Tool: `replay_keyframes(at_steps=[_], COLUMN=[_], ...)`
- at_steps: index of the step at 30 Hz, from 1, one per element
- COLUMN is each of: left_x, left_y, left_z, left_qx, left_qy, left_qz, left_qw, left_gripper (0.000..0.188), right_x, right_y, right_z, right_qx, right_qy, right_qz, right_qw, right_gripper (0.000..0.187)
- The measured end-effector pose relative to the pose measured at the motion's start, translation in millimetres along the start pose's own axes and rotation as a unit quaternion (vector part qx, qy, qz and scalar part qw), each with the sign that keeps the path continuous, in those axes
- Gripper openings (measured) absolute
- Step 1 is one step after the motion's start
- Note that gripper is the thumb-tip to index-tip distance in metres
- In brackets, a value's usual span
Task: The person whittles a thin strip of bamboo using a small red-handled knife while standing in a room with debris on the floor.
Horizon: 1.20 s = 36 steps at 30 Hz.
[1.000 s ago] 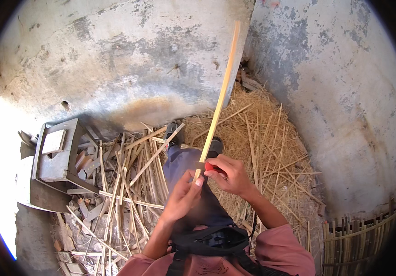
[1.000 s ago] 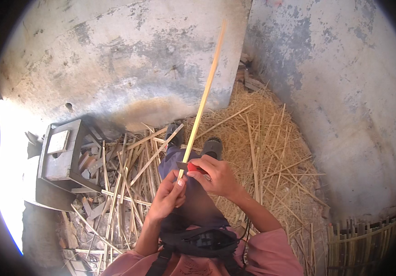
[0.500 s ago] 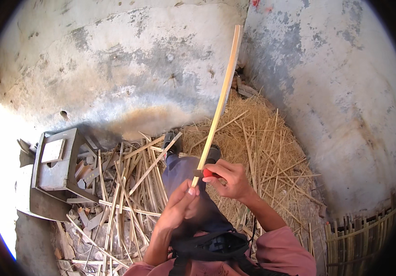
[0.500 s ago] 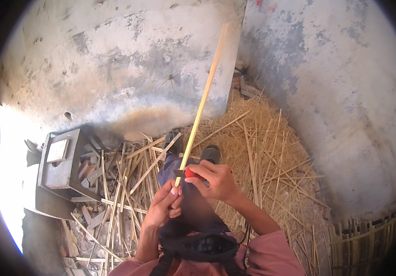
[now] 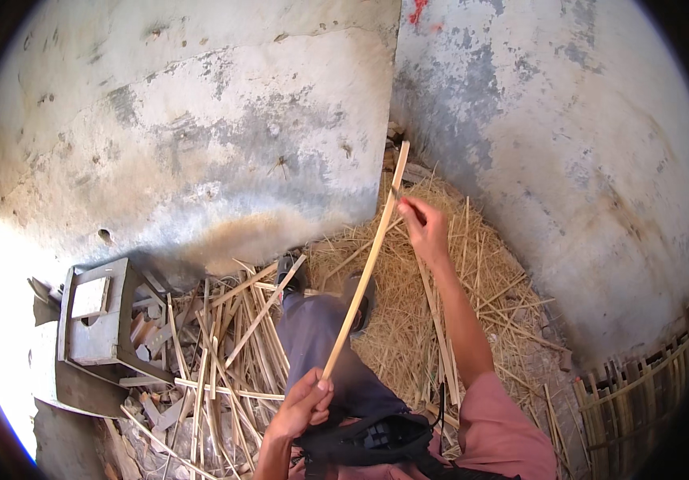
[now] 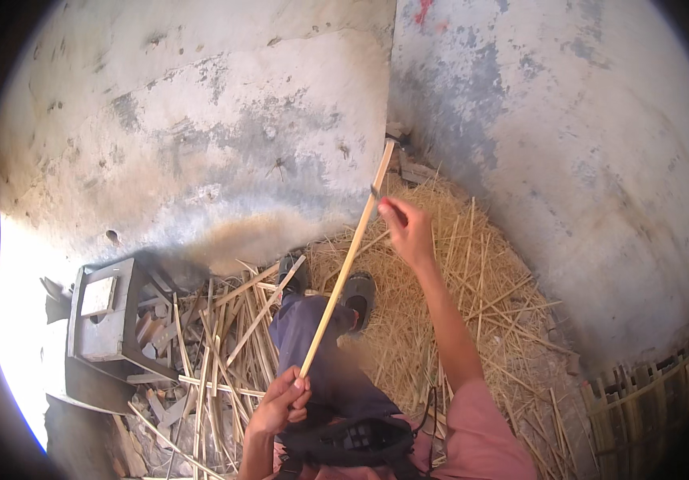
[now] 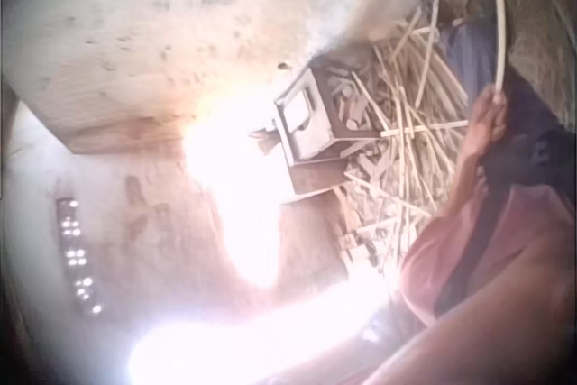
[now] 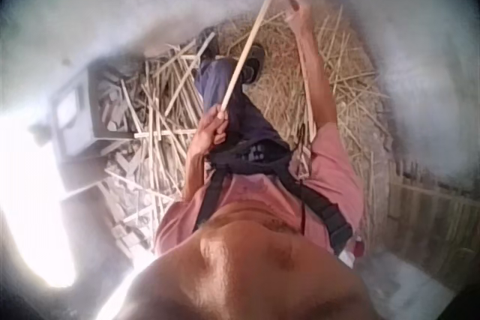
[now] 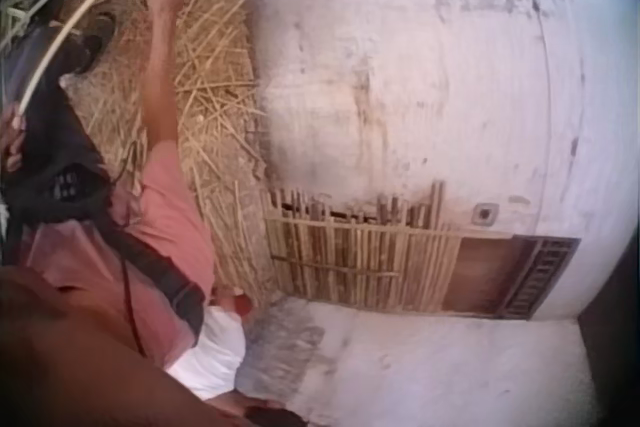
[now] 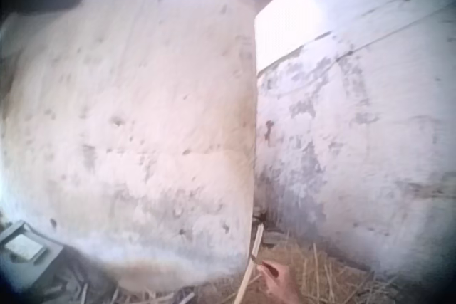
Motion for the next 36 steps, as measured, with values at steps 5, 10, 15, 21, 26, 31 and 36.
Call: replay_keyframes(at_steps=[5, 10, 15, 21, 26, 31, 36], left_x=[15.9, 17.1, 23.9, 76.9, 72.2, 51.5, 29.2], left_y=[-8.7, -4.5, -14.4, -49.5, -38.2, -10.2, 7.2], left_z=[12.0, 7.5, 7.3, 9.4, -13.4, -15.5, -18.8], left_qx=[0.035, 0.032, 0.062, -0.047, -0.135, -0.149, -0.156], left_qy=[0.022, 0.012, 0.017, 0.140, 0.158, 0.239, 0.323], left_qz=[-0.018, -0.030, -0.017, -0.205, -0.293, -0.212, -0.156], left_qw=[0.999, 0.999, 0.998, 0.968, 0.933, 0.936, 0.920], left_gripper=[0.016, 0.017, 0.015, 0.011, 0.016, 0.015, 0.020], right_x=[9.6, 1.1, 16.2, 92.9, 91.5, 65.1, 21.7], right_y=[24.4, 34.6, 63.5, 79.8, 51.9, 35.3, 5.8], right_z=[-24.0, -34.1, -108.6, -169.0, -138.7, -68.5, 18.3], right_qx=[0.005, 0.017, -0.082, -0.320, -0.218, -0.206, -0.177], right_qy=[-0.061, -0.117, -0.056, -0.313, -0.207, 0.050, 0.189], right_qz=[-0.032, -0.011, -0.123, 0.098, -0.063, -0.039, 0.105], right_qw=[0.998, 0.993, 0.987, 0.889, 0.951, 0.977, 0.960], right_gripper=[0.033, 0.034, 0.036, 0.042, 0.045, 0.047, 0.050])
Point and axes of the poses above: each hand's wrist, its own y-axis towards the middle knuckle, its own x-axis out of the back of the hand, z = x × y, the point moved 4 cm from there along y, towards the middle knuckle, and after that the axes turned 7 degrees about -x, right-handed, at the moved point
